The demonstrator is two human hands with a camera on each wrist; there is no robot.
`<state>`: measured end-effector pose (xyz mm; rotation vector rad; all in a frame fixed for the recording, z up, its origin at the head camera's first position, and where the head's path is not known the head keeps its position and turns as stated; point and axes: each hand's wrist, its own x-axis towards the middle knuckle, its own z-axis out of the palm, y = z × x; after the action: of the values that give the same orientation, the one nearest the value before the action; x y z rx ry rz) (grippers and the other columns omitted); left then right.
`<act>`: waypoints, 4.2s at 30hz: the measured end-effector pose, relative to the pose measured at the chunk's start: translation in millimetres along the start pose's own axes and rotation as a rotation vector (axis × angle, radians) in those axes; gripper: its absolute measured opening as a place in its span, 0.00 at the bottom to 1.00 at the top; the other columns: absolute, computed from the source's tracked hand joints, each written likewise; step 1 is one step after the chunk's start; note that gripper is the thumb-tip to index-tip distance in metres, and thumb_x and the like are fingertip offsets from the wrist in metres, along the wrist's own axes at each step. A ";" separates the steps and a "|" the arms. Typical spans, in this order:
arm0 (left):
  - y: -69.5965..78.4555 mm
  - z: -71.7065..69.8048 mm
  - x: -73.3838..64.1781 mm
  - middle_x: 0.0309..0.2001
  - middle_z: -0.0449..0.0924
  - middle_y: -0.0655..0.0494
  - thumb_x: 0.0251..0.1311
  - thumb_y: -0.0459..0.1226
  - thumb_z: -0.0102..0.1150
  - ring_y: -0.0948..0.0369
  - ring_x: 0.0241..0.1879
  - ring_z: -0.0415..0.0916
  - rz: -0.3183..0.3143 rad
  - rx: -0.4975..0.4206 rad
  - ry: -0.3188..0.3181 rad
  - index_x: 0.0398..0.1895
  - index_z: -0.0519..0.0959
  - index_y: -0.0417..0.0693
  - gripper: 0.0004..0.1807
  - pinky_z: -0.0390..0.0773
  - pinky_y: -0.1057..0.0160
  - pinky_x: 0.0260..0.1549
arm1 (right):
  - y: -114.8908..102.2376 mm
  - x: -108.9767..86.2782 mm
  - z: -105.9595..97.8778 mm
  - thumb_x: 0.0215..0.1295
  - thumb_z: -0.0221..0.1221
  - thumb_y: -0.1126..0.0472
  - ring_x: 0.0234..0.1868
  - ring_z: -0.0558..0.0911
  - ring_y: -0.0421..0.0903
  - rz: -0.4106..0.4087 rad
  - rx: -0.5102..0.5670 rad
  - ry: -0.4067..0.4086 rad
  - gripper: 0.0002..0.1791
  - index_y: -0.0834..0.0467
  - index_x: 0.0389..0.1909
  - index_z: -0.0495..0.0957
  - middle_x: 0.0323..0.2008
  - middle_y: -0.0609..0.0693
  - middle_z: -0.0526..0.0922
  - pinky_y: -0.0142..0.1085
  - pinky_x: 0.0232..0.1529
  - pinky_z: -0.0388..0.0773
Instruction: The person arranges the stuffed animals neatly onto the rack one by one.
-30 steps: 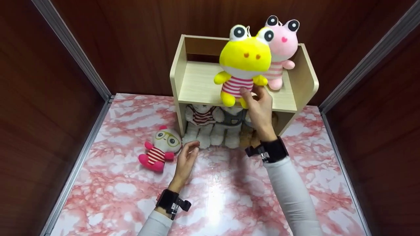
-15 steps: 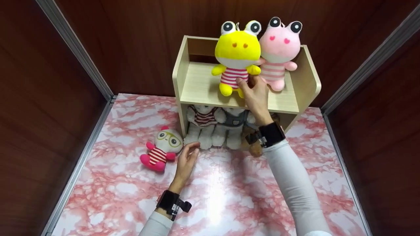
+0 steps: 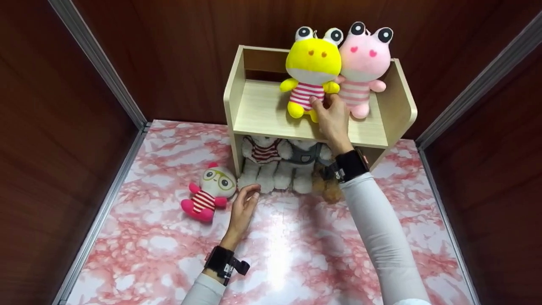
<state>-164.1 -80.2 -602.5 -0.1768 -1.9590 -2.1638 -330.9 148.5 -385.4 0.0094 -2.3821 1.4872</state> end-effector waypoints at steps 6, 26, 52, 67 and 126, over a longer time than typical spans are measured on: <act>-1.1 -0.4 0.0 0.62 0.75 0.33 0.76 0.33 0.52 0.47 0.64 0.73 0.007 -0.006 -0.012 0.63 0.74 0.31 0.18 0.73 0.61 0.64 | 0.5 3.1 -1.0 0.71 0.64 0.49 0.43 0.81 0.47 -0.007 -0.010 0.005 0.25 0.66 0.55 0.81 0.49 0.59 0.86 0.33 0.45 0.74; 11.6 -20.6 9.8 0.62 0.76 0.32 0.77 0.32 0.51 0.44 0.65 0.73 -0.003 -0.015 0.034 0.63 0.73 0.28 0.19 0.73 0.62 0.62 | 19.0 -32.4 -16.1 0.73 0.64 0.56 0.54 0.85 0.52 -0.215 0.084 0.067 0.24 0.69 0.61 0.79 0.52 0.62 0.86 0.39 0.58 0.79; 12.7 -77.6 47.7 0.63 0.71 0.33 0.60 0.32 0.68 0.39 0.64 0.68 0.094 0.737 0.187 0.64 0.71 0.32 0.29 0.67 0.44 0.66 | 82.3 -129.8 -52.4 0.76 0.56 0.71 0.58 0.81 0.50 -0.271 0.443 0.071 0.16 0.72 0.60 0.76 0.58 0.65 0.81 0.36 0.62 0.75; 1.3 -118.9 69.1 0.72 0.59 0.21 0.65 0.47 0.67 0.30 0.69 0.63 -0.246 0.932 0.057 0.77 0.53 0.24 0.50 0.63 0.40 0.70 | 132.9 -167.8 -46.1 0.74 0.56 0.75 0.53 0.84 0.42 -0.189 0.331 -0.143 0.15 0.76 0.58 0.77 0.55 0.73 0.80 0.29 0.57 0.78; 38.5 -27.0 14.7 0.67 0.69 0.38 0.51 0.35 0.81 0.45 0.64 0.70 0.276 0.417 0.352 0.73 0.65 0.38 0.47 0.70 0.44 0.63 | 114.8 -181.3 -8.2 0.76 0.55 0.72 0.53 0.84 0.49 -0.141 0.410 -0.288 0.15 0.76 0.58 0.76 0.54 0.66 0.83 0.30 0.55 0.79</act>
<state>-167.6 -111.7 -564.7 0.0048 -1.9846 -1.4656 -177.9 177.4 -533.3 0.5081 -2.1750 1.9835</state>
